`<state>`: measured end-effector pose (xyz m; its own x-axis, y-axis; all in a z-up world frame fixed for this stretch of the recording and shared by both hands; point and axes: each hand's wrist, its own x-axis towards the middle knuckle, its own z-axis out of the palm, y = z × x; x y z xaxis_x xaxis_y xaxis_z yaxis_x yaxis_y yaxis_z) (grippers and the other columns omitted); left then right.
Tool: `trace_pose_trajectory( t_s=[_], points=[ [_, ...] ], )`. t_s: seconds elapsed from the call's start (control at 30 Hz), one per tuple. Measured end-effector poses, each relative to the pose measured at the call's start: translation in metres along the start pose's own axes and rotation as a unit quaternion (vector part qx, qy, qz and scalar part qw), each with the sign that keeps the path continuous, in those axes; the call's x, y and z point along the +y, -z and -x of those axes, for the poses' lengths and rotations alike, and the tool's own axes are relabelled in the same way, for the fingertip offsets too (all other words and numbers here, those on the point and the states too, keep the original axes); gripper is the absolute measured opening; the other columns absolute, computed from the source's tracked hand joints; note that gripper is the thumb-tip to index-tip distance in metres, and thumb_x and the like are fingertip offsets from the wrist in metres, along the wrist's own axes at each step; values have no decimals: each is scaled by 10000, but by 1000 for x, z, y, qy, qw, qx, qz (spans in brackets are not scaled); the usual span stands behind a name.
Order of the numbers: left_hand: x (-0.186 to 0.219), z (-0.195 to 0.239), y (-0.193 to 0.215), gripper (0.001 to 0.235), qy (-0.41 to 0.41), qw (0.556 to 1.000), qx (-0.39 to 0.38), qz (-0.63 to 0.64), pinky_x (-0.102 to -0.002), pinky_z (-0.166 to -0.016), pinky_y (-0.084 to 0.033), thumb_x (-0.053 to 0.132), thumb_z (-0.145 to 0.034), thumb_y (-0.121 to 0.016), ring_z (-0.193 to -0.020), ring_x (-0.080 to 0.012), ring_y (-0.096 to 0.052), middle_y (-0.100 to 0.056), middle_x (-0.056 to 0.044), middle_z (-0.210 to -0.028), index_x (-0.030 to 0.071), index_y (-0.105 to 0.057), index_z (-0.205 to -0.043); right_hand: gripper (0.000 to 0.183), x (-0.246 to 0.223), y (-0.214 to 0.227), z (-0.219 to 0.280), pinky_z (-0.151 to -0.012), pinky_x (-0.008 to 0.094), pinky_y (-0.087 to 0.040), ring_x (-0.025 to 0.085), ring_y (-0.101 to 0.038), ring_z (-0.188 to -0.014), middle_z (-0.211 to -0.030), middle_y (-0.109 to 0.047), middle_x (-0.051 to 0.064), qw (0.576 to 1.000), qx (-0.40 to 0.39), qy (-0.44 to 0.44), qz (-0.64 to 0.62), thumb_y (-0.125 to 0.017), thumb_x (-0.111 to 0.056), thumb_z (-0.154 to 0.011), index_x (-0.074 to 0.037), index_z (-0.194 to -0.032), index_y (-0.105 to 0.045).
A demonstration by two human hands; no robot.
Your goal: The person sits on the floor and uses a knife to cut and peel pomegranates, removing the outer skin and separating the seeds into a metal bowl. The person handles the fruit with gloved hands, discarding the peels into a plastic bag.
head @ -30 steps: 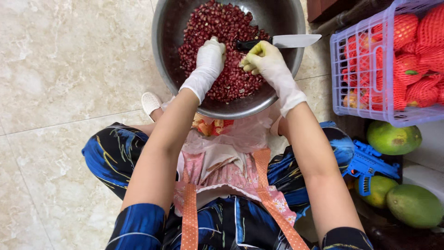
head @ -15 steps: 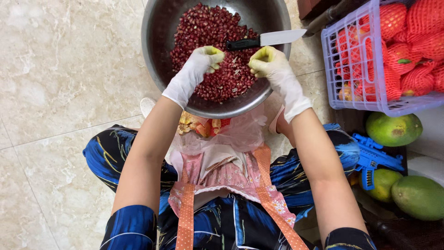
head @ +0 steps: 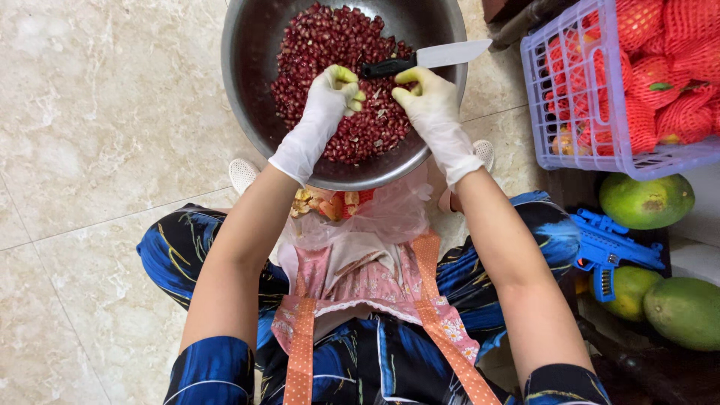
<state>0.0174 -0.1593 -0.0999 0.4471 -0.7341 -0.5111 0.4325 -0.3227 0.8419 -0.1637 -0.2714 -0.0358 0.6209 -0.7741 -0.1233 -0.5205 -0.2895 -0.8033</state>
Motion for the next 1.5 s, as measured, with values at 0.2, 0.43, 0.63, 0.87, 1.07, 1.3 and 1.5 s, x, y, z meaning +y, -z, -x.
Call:
trace_pose_trajectory(
  t_s=[0.2,0.43,0.63,0.87,1.07,1.3,1.5],
  points=[
    [-31,1,18,178,-22,996,-34,-78,-246,-595,-529,-107,-912,-622,-658,-106,-636,-714,-49,-831,25,-726,-969,112,17,-40,-28,-745,464,-553,316,-693,-817,-914,-709,99,965,-42,138,218,-800,-214,-829,-195,-938,-808],
    [-41,18,22,273,-11,967,-13,-254,-279,-736,-579,-110,-847,-562,-759,-131,-686,-769,-39,-885,52,-768,-922,64,55,-86,-51,-728,504,-545,361,-694,-863,-962,-698,164,914,-80,178,356,-727,-171,-914,-109,-930,-730],
    [-53,-1,10,99,-169,923,44,-343,-320,-775,-573,38,-781,-780,-791,-192,-696,-734,-105,-904,67,-772,-875,142,18,-38,-48,-786,394,-585,270,-718,-871,-927,-744,87,995,-90,-47,15,-715,-248,-892,-119,-946,-686],
    [-77,-56,-31,108,-70,976,29,-204,-418,-789,-550,-19,-925,-649,-828,-262,-642,-646,-148,-894,49,-602,-995,129,8,-26,-24,-818,473,-535,339,-682,-909,-942,-712,124,944,-127,107,285,-801,-229,-815,-167,-925,-775],
    [-25,-16,-13,86,-26,948,31,-315,-299,-735,-544,58,-993,-619,-762,-164,-627,-671,-61,-844,102,-628,-920,75,25,-46,-25,-838,472,-536,327,-688,-923,-979,-708,134,934,-161,108,299,-734,-153,-879,-126,-947,-747],
    [-37,6,32,184,-44,974,-94,-203,-316,-678,-538,-97,-917,-582,-731,-128,-602,-661,-49,-862,69,-641,-967,102,-2,-12,-23,-766,403,-576,248,-700,-801,-889,-724,127,972,-207,-110,-24,-635,-62,-909,-41,-994,-689],
    [-95,4,34,147,-301,750,-81,-584,-402,-741,-563,-10,-768,-695,-760,-298,-671,-712,-129,-818,118,-756,-806,173,7,-33,-6,-867,374,-562,269,-725,-870,-971,-752,139,934,-288,11,212,-705,-56,-844,-101,-983,-800]
  ],
)
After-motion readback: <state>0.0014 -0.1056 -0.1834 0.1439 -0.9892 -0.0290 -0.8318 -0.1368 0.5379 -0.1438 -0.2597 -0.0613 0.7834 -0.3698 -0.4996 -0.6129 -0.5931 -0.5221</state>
